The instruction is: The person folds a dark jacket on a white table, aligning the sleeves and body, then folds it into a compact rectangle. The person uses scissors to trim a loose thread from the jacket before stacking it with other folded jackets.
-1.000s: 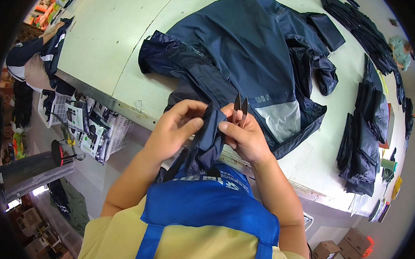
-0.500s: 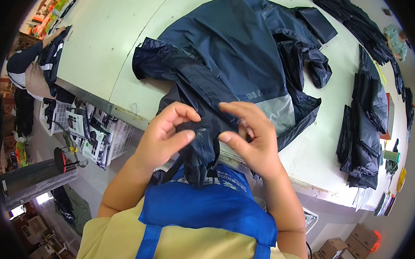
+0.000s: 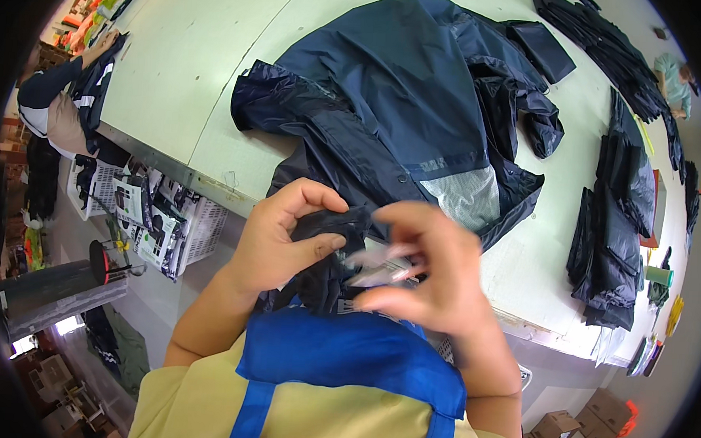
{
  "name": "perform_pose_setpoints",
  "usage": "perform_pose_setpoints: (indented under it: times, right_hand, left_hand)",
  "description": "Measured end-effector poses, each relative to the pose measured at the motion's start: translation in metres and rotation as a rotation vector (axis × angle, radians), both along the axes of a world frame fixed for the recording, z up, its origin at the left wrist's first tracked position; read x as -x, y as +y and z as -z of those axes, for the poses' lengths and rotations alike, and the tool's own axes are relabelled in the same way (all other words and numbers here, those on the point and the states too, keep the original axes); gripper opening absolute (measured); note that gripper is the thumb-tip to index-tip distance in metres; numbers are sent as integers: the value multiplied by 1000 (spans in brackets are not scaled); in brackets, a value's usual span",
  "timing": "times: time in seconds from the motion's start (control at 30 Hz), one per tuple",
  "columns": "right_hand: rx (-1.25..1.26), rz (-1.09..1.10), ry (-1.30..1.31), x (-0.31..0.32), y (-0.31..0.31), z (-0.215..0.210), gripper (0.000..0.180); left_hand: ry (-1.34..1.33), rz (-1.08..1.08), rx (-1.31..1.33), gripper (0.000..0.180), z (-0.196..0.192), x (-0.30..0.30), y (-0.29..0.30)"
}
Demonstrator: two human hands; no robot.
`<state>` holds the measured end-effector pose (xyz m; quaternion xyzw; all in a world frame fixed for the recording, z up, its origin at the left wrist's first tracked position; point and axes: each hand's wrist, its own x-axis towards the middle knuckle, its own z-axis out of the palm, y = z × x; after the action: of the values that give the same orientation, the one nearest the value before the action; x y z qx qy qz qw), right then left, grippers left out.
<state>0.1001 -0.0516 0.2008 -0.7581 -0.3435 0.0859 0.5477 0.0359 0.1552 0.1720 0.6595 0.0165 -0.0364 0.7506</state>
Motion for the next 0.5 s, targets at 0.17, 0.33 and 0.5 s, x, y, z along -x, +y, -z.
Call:
perform_pose_setpoints:
  times: [0.17, 0.33, 0.5]
  right_hand:
    - [216, 124, -318, -16, -10, 5, 38]
    - [222, 53, -347, -15, -6, 3, 38]
    - [207, 9, -316, -15, -2, 1, 36]
  left_hand:
    - [55, 59, 20, 30, -2, 0, 3]
    - [67, 64, 11, 29, -3, -1, 5]
    - [59, 75, -20, 29, -6, 0, 5]
